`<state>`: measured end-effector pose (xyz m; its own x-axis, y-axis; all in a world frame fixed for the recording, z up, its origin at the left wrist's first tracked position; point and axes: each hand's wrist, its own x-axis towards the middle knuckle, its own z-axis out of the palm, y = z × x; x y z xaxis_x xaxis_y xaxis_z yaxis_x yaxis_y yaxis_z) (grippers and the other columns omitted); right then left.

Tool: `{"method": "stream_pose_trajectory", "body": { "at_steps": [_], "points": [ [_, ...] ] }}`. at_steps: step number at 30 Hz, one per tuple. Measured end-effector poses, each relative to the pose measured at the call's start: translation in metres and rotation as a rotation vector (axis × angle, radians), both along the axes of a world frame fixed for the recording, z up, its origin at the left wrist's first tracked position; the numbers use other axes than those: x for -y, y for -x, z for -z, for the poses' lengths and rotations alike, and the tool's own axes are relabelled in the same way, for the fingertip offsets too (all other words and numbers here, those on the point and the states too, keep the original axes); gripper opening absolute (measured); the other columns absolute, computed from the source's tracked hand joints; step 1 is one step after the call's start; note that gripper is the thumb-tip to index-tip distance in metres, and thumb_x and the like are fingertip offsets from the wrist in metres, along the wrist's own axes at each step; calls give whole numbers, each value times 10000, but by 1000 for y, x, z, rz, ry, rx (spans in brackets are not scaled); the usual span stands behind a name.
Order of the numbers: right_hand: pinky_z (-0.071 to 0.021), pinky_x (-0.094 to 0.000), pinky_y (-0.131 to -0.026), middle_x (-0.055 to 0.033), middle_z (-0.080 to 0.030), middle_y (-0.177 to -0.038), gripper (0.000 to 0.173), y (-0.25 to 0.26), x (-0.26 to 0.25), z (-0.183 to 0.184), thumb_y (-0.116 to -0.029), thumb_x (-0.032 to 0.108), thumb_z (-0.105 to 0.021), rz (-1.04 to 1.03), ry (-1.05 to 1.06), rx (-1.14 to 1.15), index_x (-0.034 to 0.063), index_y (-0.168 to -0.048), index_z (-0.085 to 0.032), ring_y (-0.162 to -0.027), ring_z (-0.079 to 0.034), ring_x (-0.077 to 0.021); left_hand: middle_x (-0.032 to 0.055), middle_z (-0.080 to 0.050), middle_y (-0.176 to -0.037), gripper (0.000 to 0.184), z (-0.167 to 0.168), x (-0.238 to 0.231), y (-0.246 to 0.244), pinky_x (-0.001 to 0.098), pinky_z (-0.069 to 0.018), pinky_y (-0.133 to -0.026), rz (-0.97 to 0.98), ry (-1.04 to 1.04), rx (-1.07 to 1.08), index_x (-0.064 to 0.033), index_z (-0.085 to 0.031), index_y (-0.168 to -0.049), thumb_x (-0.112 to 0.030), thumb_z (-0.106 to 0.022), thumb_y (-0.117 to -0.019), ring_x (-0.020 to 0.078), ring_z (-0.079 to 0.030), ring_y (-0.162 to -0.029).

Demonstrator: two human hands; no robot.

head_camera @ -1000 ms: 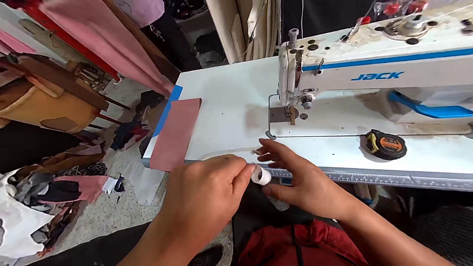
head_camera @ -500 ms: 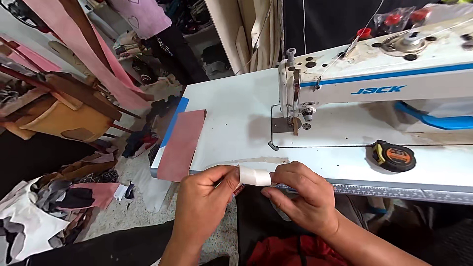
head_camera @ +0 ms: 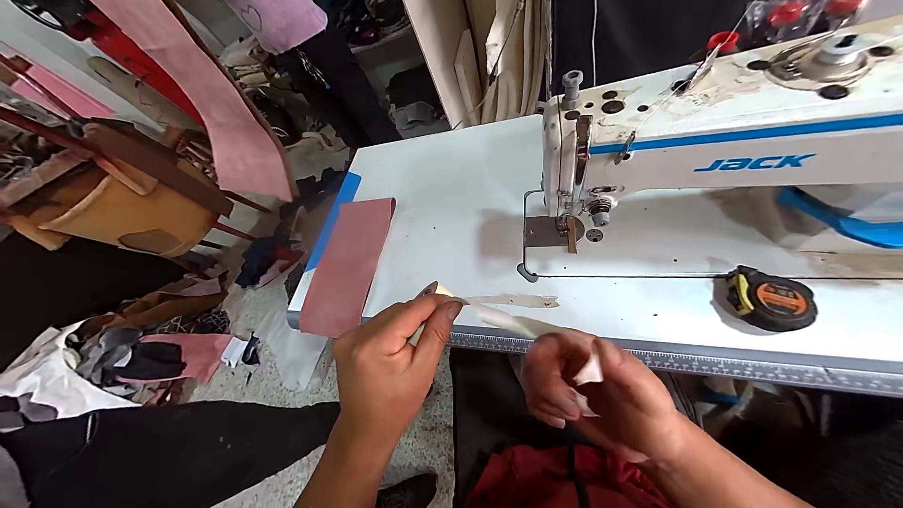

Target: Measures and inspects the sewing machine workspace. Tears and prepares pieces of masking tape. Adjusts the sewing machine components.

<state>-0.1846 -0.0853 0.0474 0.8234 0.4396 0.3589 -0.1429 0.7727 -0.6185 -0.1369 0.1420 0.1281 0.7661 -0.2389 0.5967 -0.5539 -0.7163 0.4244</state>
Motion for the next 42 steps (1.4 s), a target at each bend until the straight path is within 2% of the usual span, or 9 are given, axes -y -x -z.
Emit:
{"method": "stream_pose_trajectory", "body": {
  "at_steps": [5,7,12,14,19,22,31,37,42],
  "points": [
    [-477,-270,-671,23,-594,-711,970,-8,2,3,-878,896,-191,69,87,30,277,-1601,-374,-632,-527,-64,-79,-741,-843,194,4,-4,2,158,-535,-608,-5,-60,31,-159,-807,-992,-312,-688,-970,-38,-648,-706],
    [-497,-259,-654,-9,-634,-749,874,-11,-1,5,-973,785,-212,251,333,95,213,-1625,-317,-643,-554,-74,-59,-734,-818,200,1,-4,4,171,-540,-609,-3,-102,65,-138,-806,-992,-294,-683,-971,-20,-655,-706],
    [-581,-320,-777,21,-647,-1077,467,-4,-27,2,-974,483,-674,791,724,216,180,-1329,-650,-928,-636,-123,-52,-704,-772,210,-15,2,10,210,-530,-581,-22,-224,115,-146,-801,-992,-320,-684,-977,12,-644,-681],
    [-584,-333,-858,33,-627,-1143,346,-4,-32,-7,-949,453,-715,920,761,215,198,-1182,-698,-1049,-625,-131,-37,-682,-733,227,-17,3,12,240,-509,-555,-41,-254,144,-136,-799,-998,-333,-689,-970,42,-625,-644],
    [-433,-493,-1123,-21,-505,-1492,432,-7,-27,-28,-874,562,-748,1097,959,289,251,-1171,-713,-1447,-401,-250,-17,-687,-725,312,-16,5,12,256,-503,-551,-81,-272,185,-123,-803,-992,-418,-734,-923,61,-626,-633],
    [-379,-535,-1183,1,-516,-1514,355,-8,-29,-28,-868,591,-743,1037,974,281,272,-1022,-725,-1516,-326,-267,-4,-736,-813,338,-15,7,12,247,-537,-596,-86,-244,174,-126,-802,-996,-446,-754,-900,51,-676,-714],
    [-453,-437,-1158,69,-579,-1473,324,-20,-23,-26,-852,557,-776,422,689,90,267,-996,-796,-1473,-412,-174,-6,-733,-815,440,-14,7,9,271,-524,-586,-114,-232,170,-136,-795,-1010,-539,-787,-834,55,-662,-698],
    [-564,-267,-832,14,-728,-1038,302,-19,-6,-22,-929,427,-744,147,530,71,131,-968,-792,-973,-660,-66,19,-747,-838,380,-1,1,-1,304,-534,-594,-104,-263,164,-127,-796,-1012,-486,-734,-906,92,-682,-708],
    [-592,-306,-845,-59,-756,-948,274,-23,20,-1,-994,326,-671,189,567,21,81,-966,-788,-910,-706,-132,39,-652,-701,273,51,2,-22,345,-515,-556,-32,-265,221,-93,-784,-1041,-346,-712,-966,168,-620,-615]
  ]
}}
